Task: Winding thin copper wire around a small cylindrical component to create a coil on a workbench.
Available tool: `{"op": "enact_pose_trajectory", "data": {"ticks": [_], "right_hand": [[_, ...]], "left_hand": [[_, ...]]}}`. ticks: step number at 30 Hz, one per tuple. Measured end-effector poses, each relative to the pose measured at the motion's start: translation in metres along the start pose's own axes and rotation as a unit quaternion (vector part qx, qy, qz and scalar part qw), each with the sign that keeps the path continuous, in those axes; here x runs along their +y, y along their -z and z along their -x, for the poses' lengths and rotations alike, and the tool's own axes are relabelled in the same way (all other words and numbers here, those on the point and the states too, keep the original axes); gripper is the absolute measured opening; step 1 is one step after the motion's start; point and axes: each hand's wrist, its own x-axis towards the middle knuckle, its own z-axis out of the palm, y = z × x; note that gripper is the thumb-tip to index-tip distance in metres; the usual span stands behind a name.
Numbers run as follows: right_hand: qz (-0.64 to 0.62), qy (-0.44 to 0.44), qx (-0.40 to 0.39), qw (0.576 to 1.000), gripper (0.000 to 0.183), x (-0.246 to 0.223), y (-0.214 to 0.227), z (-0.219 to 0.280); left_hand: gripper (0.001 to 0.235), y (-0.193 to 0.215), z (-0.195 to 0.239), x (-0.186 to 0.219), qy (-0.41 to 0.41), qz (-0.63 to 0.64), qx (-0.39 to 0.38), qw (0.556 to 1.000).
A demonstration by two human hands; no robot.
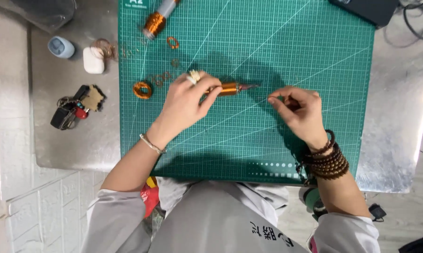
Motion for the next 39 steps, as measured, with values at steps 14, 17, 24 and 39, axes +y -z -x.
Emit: {"op": "enact_pose_trajectory", "data": {"ticks": [14, 17, 24, 39], "right_hand": [[-0.011, -0.033, 0.023, 0.999, 0.007, 0.029, -0.015, -0.004], [-0.024, -0.03, 0.026, 0.999, 0.007, 0.03, -0.018, -0.005], [-0.024, -0.018, 0.027, 0.999, 0.007, 0.026, -0.018, -0.007], [-0.011, -0.01, 0.028, 0.999, 0.007, 0.022, -0.021, -0.009]], "left_hand": [[0.025, -0.005, 0.006, -0.013, 0.042, -0.031, -0.115, 0.992], [0.025, -0.006, 0.006, -0.013, 0.04, -0.03, -0.114, 0.992], [0.026, -0.006, 0.005, -0.014, 0.037, -0.013, -0.115, 0.993], [0.028, -0.006, 0.006, -0.016, 0.043, 0.008, -0.112, 0.993]]}}
